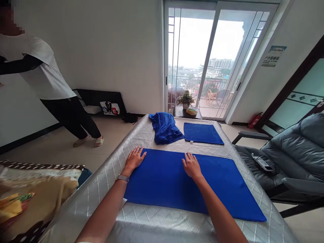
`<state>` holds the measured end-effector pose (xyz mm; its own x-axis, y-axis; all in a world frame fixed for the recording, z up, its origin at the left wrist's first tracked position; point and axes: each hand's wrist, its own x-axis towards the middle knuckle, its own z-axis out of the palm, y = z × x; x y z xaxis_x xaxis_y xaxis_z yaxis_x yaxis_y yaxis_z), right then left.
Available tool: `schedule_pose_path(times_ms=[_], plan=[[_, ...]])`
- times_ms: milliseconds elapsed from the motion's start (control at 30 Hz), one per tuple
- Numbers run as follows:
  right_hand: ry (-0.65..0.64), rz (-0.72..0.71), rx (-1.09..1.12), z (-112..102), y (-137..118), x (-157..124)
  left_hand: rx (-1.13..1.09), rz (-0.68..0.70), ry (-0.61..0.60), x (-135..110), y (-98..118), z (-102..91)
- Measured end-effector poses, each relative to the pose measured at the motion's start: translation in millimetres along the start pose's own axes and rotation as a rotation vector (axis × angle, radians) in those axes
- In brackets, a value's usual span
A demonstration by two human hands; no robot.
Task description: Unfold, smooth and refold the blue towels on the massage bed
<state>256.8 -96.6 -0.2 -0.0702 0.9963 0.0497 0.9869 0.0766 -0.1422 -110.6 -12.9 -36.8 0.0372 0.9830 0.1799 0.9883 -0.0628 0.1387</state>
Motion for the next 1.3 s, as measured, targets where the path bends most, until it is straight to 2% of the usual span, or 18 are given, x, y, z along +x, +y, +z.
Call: schedule_pose_path(times_ms=[67,100,200,300,400,500,567,633,1033,1233,1300], plan=[[-0.033,-0.023,0.021,8,-22,4,0.011,0.001,-0.004,0,0,-0.2],[-0.048,-0.018,0.02,10,-25,5,0.016,0.002,-0.006,0,0,-0.1],[-0.073,0.017,-0.001,14,-5,3,0.019,0.007,-0.011,1,-1,0.9],[-0.08,0.069,-0.041,10,47,-7,0.008,0.009,-0.012,1,-1,1.7],[-0.085,0.148,-0.085,4,118,-21,0.0,0.017,-0.007,1,-2,1.7],[-0.058,0.295,-0.122,-1,184,-37,-0.003,0.015,-0.001,0,-1,0.3],[-0.036,0.379,-0.128,-1,215,-44,-0.009,0.012,-0.003,0,-1,-1.2],[-0.026,0.413,-0.128,-1,229,-48,-0.012,0.007,-0.006,-1,0,-2.8],[-0.026,0.498,-0.151,-4,220,-49,0.013,-0.009,-0.017,0,1,-4.9],[-0.073,0.506,-0.114,-14,220,-47,0.018,0.007,0.002,-1,1,-3.7],[-0.069,0.566,-0.125,-19,217,-44,0.016,0.008,0.021,-1,2,-2.8]])
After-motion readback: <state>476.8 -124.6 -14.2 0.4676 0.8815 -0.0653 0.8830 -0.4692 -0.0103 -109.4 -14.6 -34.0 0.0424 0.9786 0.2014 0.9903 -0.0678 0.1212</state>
